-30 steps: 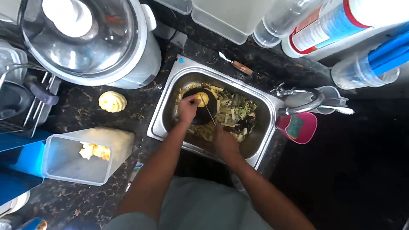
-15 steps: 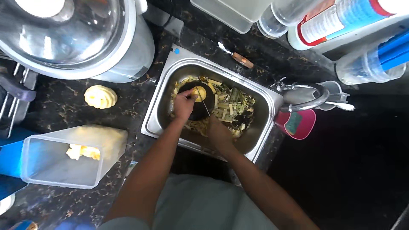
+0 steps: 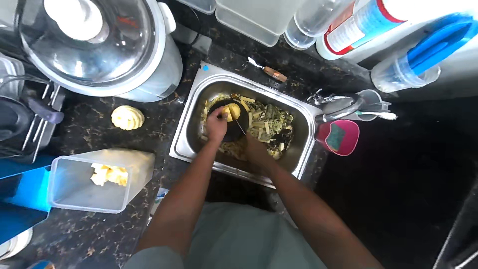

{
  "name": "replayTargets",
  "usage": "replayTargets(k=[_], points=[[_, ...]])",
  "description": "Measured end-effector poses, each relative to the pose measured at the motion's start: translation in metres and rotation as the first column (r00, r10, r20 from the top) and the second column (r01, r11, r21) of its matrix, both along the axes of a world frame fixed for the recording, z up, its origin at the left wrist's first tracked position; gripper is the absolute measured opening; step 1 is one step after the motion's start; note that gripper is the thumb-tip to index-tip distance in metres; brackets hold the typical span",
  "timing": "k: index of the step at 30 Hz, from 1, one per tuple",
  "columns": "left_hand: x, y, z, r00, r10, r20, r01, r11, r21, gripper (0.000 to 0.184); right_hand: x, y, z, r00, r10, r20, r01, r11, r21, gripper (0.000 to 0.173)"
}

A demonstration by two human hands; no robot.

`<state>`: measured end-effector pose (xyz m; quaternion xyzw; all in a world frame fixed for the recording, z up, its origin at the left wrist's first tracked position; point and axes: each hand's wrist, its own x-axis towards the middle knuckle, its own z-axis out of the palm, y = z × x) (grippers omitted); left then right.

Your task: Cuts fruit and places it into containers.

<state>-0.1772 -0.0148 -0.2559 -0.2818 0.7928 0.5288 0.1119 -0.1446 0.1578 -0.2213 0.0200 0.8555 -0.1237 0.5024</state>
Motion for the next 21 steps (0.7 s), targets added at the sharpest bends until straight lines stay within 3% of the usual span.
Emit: replayTargets(k=[2, 5, 11, 15, 21], points=[[-0.001, 0.008, -0.002, 1.000, -0.032, -0.002, 0.031, 0.997, -0.067, 0.041, -0.005, 0.014, 0.004, 0.997, -0.075, 0.003, 0.075, 0.995, -0.067, 0.053], [-0.001, 0.021, -0.003, 0.993, -0.109, 0.034, 0.113, 0.975, -0.191, 0.065, 0.001, 0.028, 0.013, 0.985, -0.167, -0.038, 0.164, 0.984, -0.077, 0.047], [-0.007, 0.008, -0.013, 0.931, -0.362, -0.053, 0.323, 0.881, -0.345, 0.050, 0.013, 0.026, 0.050, 0.992, -0.081, -0.101, 0.088, 0.994, 0.067, 0.045], [-0.003, 0.005, -0.017, 0.923, -0.369, -0.113, 0.308, 0.882, -0.358, 0.053, 0.018, 0.013, 0.060, 0.993, 0.027, -0.111, -0.014, 0.994, 0.112, 0.042], [0.007, 0.008, -0.014, 0.958, -0.279, -0.074, 0.253, 0.935, -0.248, 0.050, 0.023, 0.009, 0.055, 0.987, 0.071, -0.142, -0.055, 0.992, 0.114, 0.042]])
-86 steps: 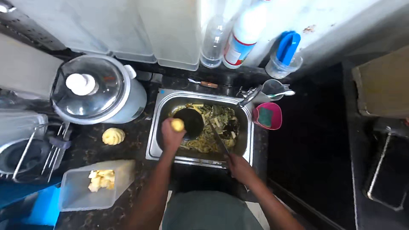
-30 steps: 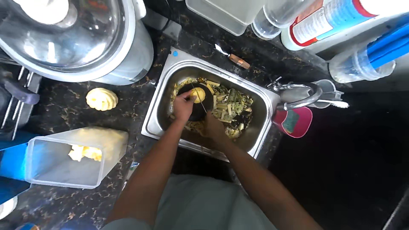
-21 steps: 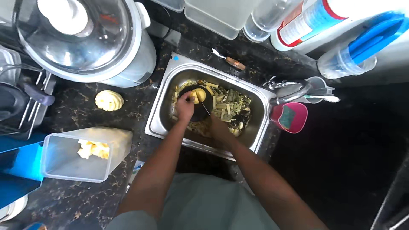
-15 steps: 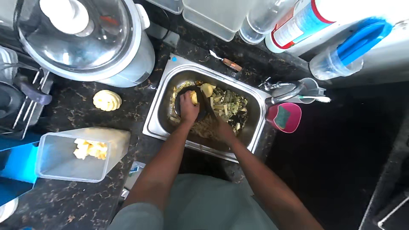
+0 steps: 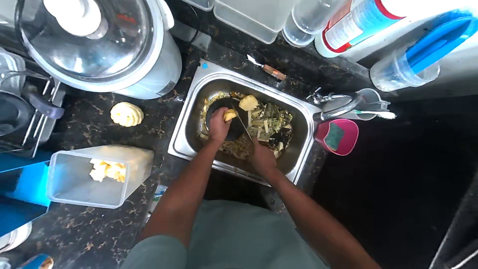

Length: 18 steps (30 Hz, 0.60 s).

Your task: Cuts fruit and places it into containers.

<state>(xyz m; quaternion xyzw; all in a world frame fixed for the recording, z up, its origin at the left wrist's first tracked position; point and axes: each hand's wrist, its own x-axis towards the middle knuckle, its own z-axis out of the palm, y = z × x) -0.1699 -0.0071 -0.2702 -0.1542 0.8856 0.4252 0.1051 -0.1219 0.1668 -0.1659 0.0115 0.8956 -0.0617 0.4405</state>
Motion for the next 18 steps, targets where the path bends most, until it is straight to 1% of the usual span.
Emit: replayTargets(k=[3, 4, 5, 6, 8, 9, 10, 13, 16, 18], points=[[0.002, -0.004, 0.001, 0.999, 0.020, 0.026, -0.022, 0.995, 0.102, 0.079, 0.001, -0.001, 0.002, 1.000, 0.021, 0.007, -0.021, 1.000, 0.010, 0.042], [0.003, -0.006, 0.001, 0.999, 0.041, 0.028, -0.044, 0.990, 0.135, 0.082, 0.001, -0.002, 0.001, 1.000, 0.028, 0.010, -0.028, 0.999, 0.015, 0.043], [0.004, -0.008, 0.002, 0.997, 0.066, 0.030, -0.070, 0.985, 0.157, 0.079, 0.001, -0.002, 0.000, 0.999, 0.034, 0.011, -0.034, 0.999, 0.019, 0.043], [0.005, -0.010, 0.004, 0.995, 0.088, 0.038, -0.094, 0.980, 0.173, 0.070, 0.002, -0.002, -0.001, 0.999, 0.036, 0.010, -0.037, 0.999, 0.018, 0.043], [0.006, -0.011, 0.008, 0.990, 0.127, 0.060, -0.136, 0.970, 0.199, 0.042, 0.003, -0.001, -0.005, 0.999, 0.042, 0.011, -0.042, 0.999, 0.011, 0.042], [0.004, -0.012, 0.011, 0.989, 0.127, 0.079, -0.141, 0.970, 0.196, 0.032, 0.003, -0.002, -0.006, 0.999, 0.044, 0.014, -0.044, 0.999, 0.009, 0.042], [0.002, -0.013, 0.012, 0.988, 0.120, 0.099, -0.137, 0.971, 0.196, 0.027, 0.003, -0.002, -0.007, 0.999, 0.047, 0.015, -0.048, 0.999, 0.011, 0.042], [-0.001, -0.016, 0.014, 0.983, 0.113, 0.144, -0.143, 0.965, 0.218, 0.025, 0.004, -0.004, -0.008, 0.998, 0.059, 0.014, -0.059, 0.998, 0.019, 0.042], [-0.003, -0.018, 0.013, 0.981, 0.122, 0.154, -0.156, 0.959, 0.238, 0.025, 0.002, -0.008, -0.010, 0.998, 0.055, 0.035, -0.056, 0.998, 0.042, 0.042], [-0.003, -0.020, 0.012, 0.979, 0.130, 0.157, -0.165, 0.958, 0.236, 0.023, 0.001, -0.010, -0.023, 0.997, 0.049, 0.053, -0.051, 0.998, 0.038, 0.040]])
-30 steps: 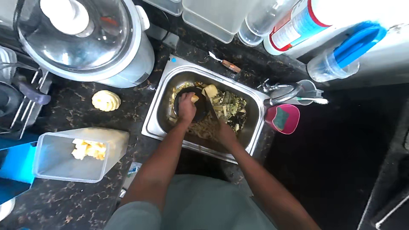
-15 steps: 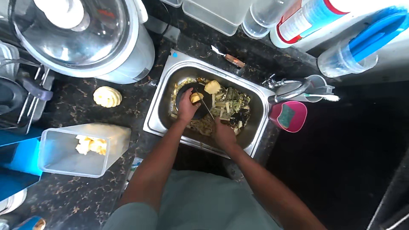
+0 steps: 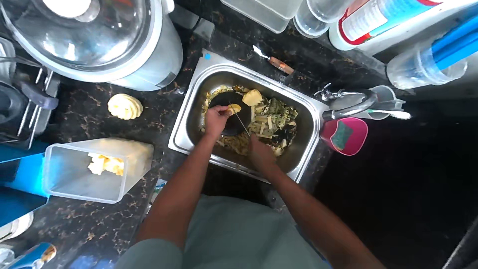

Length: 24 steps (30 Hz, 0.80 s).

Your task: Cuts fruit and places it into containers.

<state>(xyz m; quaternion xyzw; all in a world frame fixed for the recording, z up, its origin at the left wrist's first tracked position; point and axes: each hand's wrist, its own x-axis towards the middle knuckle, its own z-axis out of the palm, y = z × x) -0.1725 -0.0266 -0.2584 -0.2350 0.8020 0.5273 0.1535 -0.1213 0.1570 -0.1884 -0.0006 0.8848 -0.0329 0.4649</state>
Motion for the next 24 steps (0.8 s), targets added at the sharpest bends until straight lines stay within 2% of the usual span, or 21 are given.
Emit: replayTargets(k=[1, 3, 5, 10, 16, 24], points=[[0.001, 0.000, 0.000, 1.000, -0.001, 0.005, 0.001, 1.000, -0.007, 0.023, 0.001, 0.001, -0.013, 1.000, 0.005, 0.008, -0.005, 1.000, 0.001, 0.040], [0.001, 0.001, 0.001, 1.000, -0.013, 0.021, 0.013, 0.999, -0.034, 0.023, 0.002, 0.006, -0.040, 1.000, 0.011, 0.012, -0.011, 1.000, 0.009, 0.052], [-0.001, 0.003, 0.003, 0.999, -0.043, 0.031, 0.045, 0.998, -0.053, 0.025, -0.003, 0.010, -0.050, 0.999, 0.006, 0.045, -0.006, 1.000, 0.000, 0.055], [0.004, 0.008, 0.002, 0.993, -0.117, 0.018, 0.118, 0.987, -0.113, 0.034, -0.018, 0.023, -0.020, 0.997, -0.044, 0.064, 0.050, 0.995, -0.091, 0.045], [0.012, 0.006, -0.005, 1.000, -0.003, -0.025, 0.003, 0.999, -0.037, 0.028, -0.002, 0.029, 0.014, 0.997, -0.072, 0.014, 0.073, 0.988, -0.133, 0.050], [0.017, 0.013, -0.010, 0.996, 0.088, -0.028, -0.088, 0.996, 0.001, 0.028, 0.002, 0.021, 0.014, 0.995, -0.079, 0.052, 0.086, 0.986, -0.143, 0.042]])
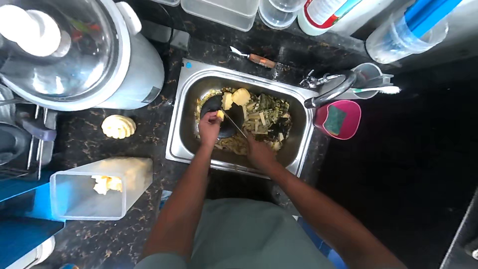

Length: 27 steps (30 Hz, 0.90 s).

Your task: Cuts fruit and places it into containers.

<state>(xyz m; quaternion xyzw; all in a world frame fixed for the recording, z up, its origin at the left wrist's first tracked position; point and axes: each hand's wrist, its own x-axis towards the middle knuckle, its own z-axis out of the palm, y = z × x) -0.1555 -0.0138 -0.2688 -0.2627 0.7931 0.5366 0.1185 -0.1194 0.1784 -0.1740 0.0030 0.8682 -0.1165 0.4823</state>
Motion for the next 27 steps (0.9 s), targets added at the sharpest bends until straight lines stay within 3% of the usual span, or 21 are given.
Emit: replayTargets(k=[3, 11, 21, 27], points=[[0.004, 0.003, 0.000, 1.000, 0.020, 0.006, -0.020, 0.999, 0.033, 0.036, 0.000, -0.002, 0.006, 1.000, 0.004, 0.024, -0.004, 1.000, 0.012, 0.042], [0.000, 0.005, -0.002, 0.999, 0.042, 0.005, -0.042, 0.999, 0.027, 0.028, -0.005, -0.018, 0.017, 0.999, 0.026, 0.027, -0.029, 0.995, 0.098, 0.043], [0.001, 0.005, -0.004, 0.997, 0.084, 0.000, -0.083, 0.992, 0.093, 0.028, -0.015, -0.029, -0.031, 1.000, -0.019, -0.025, 0.020, 0.999, 0.035, 0.039], [0.003, -0.006, -0.001, 0.997, 0.073, 0.038, -0.077, 0.990, 0.116, 0.035, 0.000, 0.002, -0.043, 0.996, 0.045, 0.075, -0.053, 0.993, 0.108, 0.055]])
